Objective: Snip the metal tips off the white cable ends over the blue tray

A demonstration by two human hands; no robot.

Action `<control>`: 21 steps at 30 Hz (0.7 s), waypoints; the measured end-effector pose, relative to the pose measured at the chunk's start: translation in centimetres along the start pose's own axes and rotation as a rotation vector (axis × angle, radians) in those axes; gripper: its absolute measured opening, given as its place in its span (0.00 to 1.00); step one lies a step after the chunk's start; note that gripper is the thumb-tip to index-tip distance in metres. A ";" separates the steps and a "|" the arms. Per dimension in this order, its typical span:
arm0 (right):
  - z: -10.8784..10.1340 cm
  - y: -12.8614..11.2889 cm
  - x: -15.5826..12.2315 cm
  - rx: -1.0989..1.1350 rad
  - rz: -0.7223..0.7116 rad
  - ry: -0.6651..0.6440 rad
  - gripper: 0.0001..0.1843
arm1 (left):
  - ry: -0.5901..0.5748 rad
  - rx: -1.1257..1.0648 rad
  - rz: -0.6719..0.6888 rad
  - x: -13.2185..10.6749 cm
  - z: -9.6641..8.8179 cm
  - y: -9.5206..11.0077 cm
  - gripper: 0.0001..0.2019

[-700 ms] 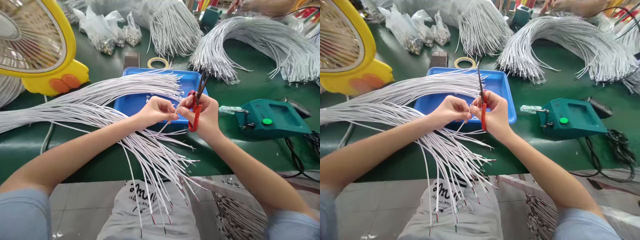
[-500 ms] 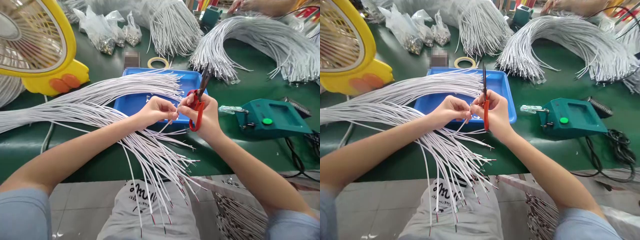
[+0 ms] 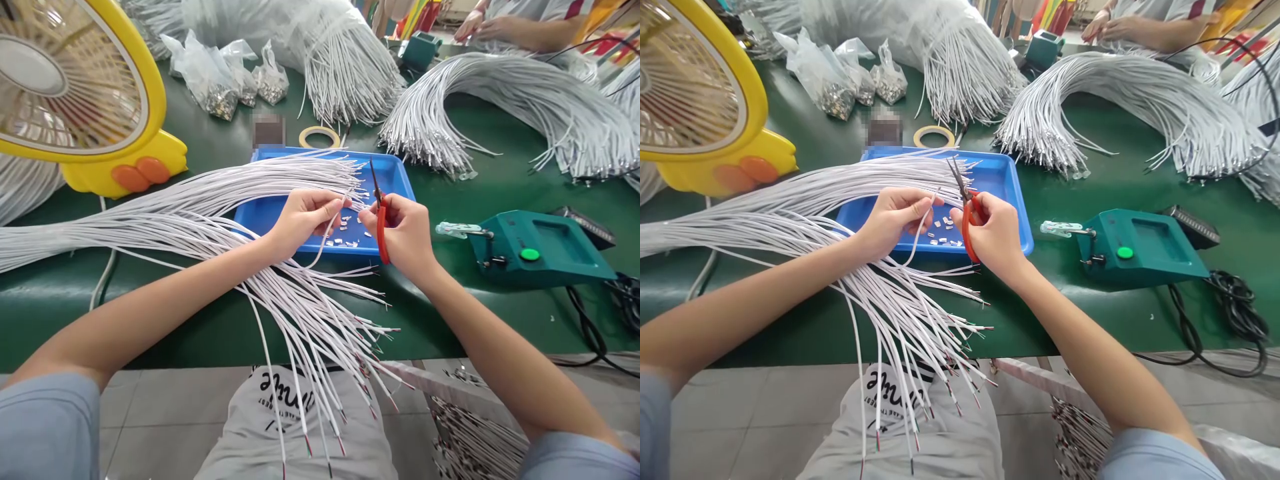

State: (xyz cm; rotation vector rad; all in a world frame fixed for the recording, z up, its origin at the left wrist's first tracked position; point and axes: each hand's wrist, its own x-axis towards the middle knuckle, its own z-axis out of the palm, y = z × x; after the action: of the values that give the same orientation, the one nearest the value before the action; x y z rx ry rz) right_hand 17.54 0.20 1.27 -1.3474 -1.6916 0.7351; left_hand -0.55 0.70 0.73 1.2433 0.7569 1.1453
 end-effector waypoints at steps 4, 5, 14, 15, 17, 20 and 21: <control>-0.1 0.1 0.1 -0.206 -0.054 -0.045 0.16 | 0.054 0.017 0.062 0.3 -0.3 0.2 0.09; -0.1 0.1 0.0 -0.266 -0.076 -0.054 0.16 | 0.061 0.034 0.077 0.4 -0.3 0.2 0.09; 0.1 -0.3 -0.4 -0.516 -0.159 -0.032 0.15 | -0.017 0.234 0.231 0.5 -0.5 0.1 0.12; 0.0 -0.3 -0.4 -0.524 -0.165 -0.033 0.15 | -0.022 0.243 0.242 0.5 -0.5 0.0 0.12; 0.0 -0.4 -0.4 -0.536 -0.182 -0.036 0.16 | -0.024 0.262 0.259 0.5 -0.5 0.0 0.11; -0.1 -0.4 -0.5 -0.545 -0.209 -0.039 0.15 | -0.028 0.291 0.278 0.5 -0.5 -0.1 0.11; -0.1 -0.4 -0.5 -0.547 -0.215 -0.038 0.15 | -0.027 0.297 0.283 0.5 -0.5 -0.1 0.11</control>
State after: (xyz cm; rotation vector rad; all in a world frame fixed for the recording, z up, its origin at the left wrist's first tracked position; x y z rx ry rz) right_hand 17.46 -0.36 1.50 -1.4771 -2.1226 0.1740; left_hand -0.81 1.31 0.64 1.6524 0.7663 1.2717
